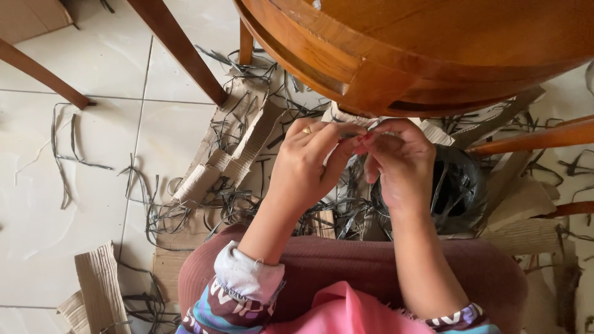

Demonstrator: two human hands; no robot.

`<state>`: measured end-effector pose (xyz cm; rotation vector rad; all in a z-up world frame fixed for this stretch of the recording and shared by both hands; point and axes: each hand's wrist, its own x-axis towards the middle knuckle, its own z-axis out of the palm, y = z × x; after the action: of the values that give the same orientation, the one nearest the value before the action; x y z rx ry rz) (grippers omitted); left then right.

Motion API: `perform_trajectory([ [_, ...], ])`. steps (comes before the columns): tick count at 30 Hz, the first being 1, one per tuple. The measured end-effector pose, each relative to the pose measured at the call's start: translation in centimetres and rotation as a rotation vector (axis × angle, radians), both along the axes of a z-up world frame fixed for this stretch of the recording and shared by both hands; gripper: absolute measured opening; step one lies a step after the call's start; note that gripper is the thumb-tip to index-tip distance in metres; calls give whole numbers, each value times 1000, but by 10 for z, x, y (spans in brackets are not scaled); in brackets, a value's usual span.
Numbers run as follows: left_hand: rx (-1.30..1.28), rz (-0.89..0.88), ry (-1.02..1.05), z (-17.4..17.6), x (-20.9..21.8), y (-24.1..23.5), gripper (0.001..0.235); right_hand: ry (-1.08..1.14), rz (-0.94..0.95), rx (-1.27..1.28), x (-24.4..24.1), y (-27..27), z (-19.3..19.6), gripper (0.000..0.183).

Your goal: Wrapping the legs of a wooden chair with corrugated cardboard and securing them with plastic ties for protection.

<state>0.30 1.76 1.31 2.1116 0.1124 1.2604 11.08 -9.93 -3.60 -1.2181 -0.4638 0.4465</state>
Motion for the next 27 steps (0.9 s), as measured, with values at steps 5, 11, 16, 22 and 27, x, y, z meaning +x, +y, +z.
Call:
perform_trajectory([
  [5,56,4,97,10,-10,-8,14,-418,-191,-190,-8,-4,18,10],
  [11,174,56,194,20,-16,-28,39,-601,-207,-278,-19,-10,40,7],
  [16,252,73,403,8,-21,-36,46,-48,-106,-157,-15,-13,37,16],
  [22,-320,-41,197,0,-20,-28,42,-73,18,-114,-5,-15,15,14],
  [27,-329,7,100,-7,-13,-21,42,-68,96,-129,-8,-12,26,17],
])
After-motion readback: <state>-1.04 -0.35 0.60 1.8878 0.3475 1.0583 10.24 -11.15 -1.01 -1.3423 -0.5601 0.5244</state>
